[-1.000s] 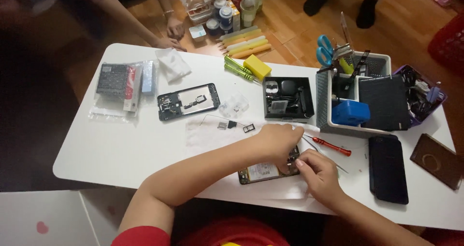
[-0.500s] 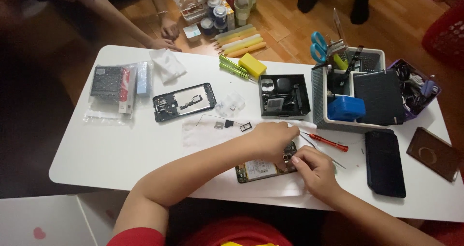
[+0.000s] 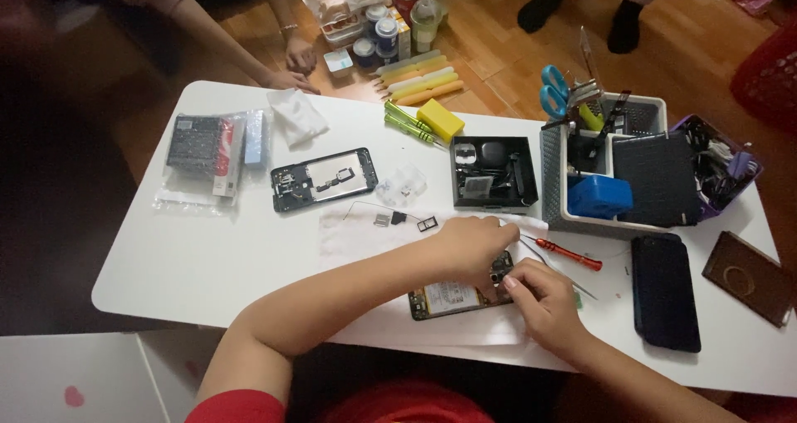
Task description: Reassembling internal components of a smartphone, including connecting ribbon cables and installing the battery.
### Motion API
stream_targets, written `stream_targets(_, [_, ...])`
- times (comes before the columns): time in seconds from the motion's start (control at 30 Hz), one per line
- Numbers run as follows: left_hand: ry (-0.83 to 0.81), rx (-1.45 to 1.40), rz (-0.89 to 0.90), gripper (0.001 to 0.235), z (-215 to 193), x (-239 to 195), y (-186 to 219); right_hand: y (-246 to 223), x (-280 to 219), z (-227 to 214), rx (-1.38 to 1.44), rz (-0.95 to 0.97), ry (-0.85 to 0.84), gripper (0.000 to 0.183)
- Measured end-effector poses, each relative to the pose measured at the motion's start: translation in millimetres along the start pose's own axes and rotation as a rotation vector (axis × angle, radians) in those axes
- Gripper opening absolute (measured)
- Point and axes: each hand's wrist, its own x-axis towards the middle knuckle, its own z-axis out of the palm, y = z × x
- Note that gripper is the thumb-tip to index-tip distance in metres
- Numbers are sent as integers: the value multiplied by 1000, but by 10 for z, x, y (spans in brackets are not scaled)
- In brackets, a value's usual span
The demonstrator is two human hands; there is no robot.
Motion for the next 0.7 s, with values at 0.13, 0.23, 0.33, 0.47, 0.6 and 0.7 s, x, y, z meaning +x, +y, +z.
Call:
stream_targets(0.13, [-15, 9, 11, 80, 127, 14, 25, -19, -1, 6, 23, 13, 6, 22])
stream_targets(0.23, [116, 99, 47, 71, 314, 71, 0, 34, 5, 12, 21, 18, 14, 23])
stream_targets(0.33, [100, 135, 41, 66, 346, 61, 19, 74, -17, 15, -2, 11, 12, 21])
stream_targets(0.47, [119, 110, 57, 68, 274, 40, 11, 43, -10, 2, 2, 16, -2, 24])
stream_targets(0.6, [28, 105, 33, 71, 176, 7, 47, 6, -8, -13, 15, 19, -2, 22])
stream_targets(0.7, [147, 197, 92, 84, 246, -30, 52, 38, 31, -23, 105, -5, 33, 31])
